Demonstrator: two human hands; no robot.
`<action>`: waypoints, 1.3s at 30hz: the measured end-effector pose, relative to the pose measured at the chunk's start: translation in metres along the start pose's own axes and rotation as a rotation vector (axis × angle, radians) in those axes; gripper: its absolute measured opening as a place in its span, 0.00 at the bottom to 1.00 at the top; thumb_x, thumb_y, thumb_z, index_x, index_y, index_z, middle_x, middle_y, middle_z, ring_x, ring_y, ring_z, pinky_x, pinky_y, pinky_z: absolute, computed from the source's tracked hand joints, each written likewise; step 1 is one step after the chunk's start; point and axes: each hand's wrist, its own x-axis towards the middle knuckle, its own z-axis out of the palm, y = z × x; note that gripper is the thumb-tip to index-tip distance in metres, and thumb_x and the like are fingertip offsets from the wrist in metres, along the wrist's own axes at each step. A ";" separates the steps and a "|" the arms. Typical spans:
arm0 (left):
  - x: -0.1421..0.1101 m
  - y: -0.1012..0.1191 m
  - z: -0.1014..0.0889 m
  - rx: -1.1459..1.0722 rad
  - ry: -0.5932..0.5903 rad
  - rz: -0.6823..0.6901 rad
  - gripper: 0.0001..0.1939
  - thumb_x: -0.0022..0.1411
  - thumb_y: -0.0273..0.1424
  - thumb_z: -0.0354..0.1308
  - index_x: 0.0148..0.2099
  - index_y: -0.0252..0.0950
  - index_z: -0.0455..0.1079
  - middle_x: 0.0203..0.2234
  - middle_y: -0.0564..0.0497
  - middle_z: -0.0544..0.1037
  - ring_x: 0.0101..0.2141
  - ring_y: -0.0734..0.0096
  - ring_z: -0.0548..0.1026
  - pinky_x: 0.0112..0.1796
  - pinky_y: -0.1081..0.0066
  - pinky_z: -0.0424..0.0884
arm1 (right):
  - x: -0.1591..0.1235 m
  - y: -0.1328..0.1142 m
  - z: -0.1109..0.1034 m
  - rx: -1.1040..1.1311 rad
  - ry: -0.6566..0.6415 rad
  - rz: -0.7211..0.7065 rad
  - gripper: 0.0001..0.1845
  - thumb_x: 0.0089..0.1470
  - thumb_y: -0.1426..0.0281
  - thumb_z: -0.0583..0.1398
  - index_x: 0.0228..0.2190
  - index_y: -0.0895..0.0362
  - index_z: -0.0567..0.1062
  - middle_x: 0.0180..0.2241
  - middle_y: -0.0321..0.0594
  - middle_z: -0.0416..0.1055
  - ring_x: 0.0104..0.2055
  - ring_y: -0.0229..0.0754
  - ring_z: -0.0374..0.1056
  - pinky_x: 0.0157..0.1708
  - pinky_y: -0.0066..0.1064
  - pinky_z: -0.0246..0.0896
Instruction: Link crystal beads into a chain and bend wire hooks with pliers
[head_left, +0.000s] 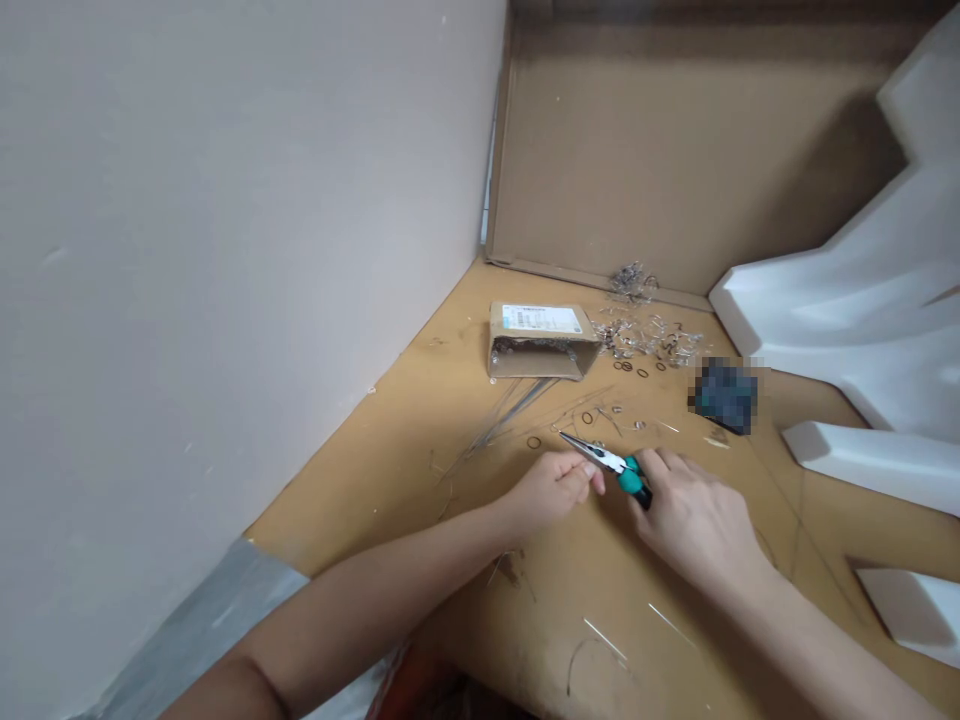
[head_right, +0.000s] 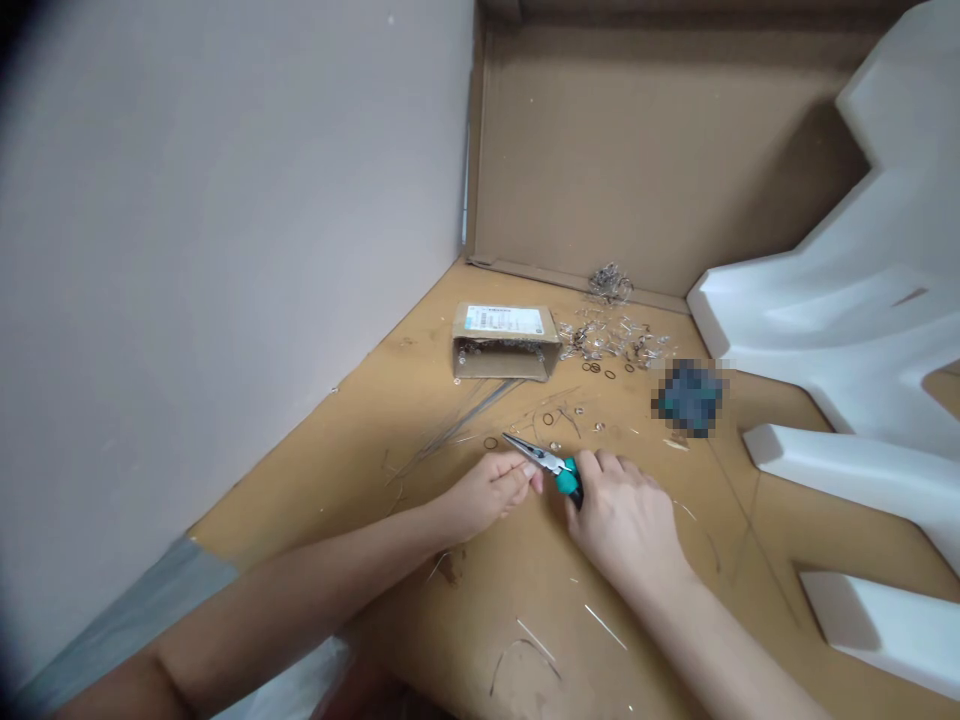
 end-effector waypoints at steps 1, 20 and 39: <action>0.000 -0.001 0.000 -0.005 0.007 0.007 0.13 0.61 0.36 0.42 0.29 0.33 0.61 0.12 0.62 0.53 0.14 0.81 0.49 0.19 0.77 0.48 | 0.000 0.000 0.000 -0.005 0.000 0.007 0.05 0.48 0.67 0.52 0.25 0.55 0.65 0.25 0.41 0.69 0.27 0.45 0.65 0.20 0.28 0.42; -0.004 0.013 0.000 -0.142 -0.068 -0.048 0.13 0.61 0.31 0.43 0.31 0.30 0.65 0.12 0.61 0.55 0.14 0.83 0.50 0.19 0.77 0.48 | 0.013 0.007 -0.015 0.847 -0.597 0.006 0.05 0.43 0.74 0.51 0.25 0.55 0.66 0.24 0.33 0.65 0.27 0.39 0.60 0.27 0.28 0.54; -0.003 0.009 -0.008 0.167 -0.115 0.058 0.14 0.62 0.31 0.42 0.34 0.31 0.67 0.17 0.56 0.64 0.20 0.79 0.60 0.25 0.77 0.58 | 0.001 0.003 -0.008 0.333 -0.311 -0.040 0.07 0.47 0.70 0.50 0.29 0.53 0.67 0.27 0.37 0.69 0.26 0.42 0.65 0.23 0.28 0.51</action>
